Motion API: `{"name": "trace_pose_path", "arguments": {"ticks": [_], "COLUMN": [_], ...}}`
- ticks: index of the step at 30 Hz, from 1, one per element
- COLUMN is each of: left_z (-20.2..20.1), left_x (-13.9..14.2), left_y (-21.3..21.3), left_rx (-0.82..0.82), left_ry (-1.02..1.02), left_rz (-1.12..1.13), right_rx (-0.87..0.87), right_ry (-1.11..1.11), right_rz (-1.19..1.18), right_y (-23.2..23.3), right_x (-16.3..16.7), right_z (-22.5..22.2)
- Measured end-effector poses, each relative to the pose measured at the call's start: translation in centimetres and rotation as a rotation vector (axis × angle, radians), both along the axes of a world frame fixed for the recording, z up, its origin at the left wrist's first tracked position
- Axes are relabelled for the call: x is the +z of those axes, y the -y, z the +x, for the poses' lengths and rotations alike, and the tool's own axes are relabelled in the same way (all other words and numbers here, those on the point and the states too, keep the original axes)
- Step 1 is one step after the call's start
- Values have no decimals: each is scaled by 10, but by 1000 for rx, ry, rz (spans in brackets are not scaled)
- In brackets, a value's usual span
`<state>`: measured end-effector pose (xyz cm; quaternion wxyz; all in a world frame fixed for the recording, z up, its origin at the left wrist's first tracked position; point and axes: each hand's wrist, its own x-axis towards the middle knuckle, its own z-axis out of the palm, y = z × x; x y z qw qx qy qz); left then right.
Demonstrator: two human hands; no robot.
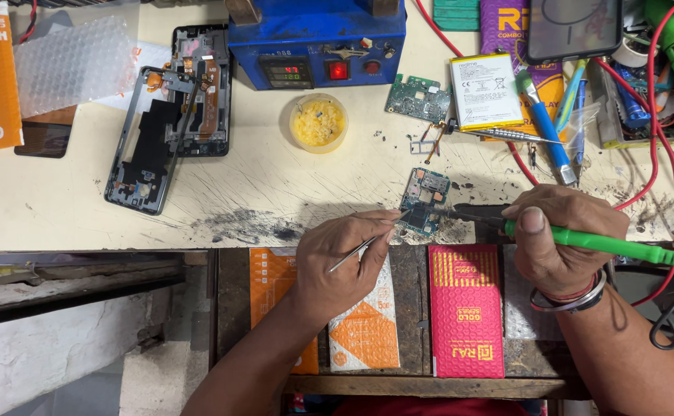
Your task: The person solders a phone motherboard on a cluttered repair bench, then picks up a smartphone, opens its back cover, and pries at the internal battery and components with a metal tool, working on the disassembled phone by hand.
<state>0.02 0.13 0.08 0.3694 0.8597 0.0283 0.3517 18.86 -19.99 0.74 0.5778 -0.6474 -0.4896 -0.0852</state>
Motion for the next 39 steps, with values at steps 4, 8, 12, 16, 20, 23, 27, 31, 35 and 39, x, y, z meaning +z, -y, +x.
{"name": "trace_pose_path", "arguments": {"ticks": [4, 8, 12, 16, 20, 23, 27, 31, 35, 39], "left_z": [-1, -1, 0, -1, -1, -1, -1, -2, -2, -2], "left_x": [2, 2, 3, 3, 2, 2, 1, 2, 3, 5], "left_y": [0, 0, 0, 0, 1, 1, 0, 0, 1, 1], "left_rx": [-2, -2, -1, -4, -5, -7, 1, -1, 14, 11], "left_ry": [3, 3, -10, -3, -8, -20, -22, -8, -18, -13], "left_rz": [-2, -5, -10, -11, -13, -24, -9, -6, -8, -8], "right_rx": [-6, 4, -4, 1, 1, 6, -16, -8, -7, -21], "right_ry": [-2, -7, -10, 0, -11, -4, -6, -2, -14, -26], "right_rz": [1, 5, 0, -10, -5, -7, -4, -2, 6, 1], "right_y": [0, 0, 0, 0, 0, 0, -1, -1, -2, -1], "right_x": [-1, -1, -1, -1, 0, 0, 0, 1, 0, 0], "right_z": [0, 0, 0, 0, 0, 0, -1, 0, -1, -2]}}
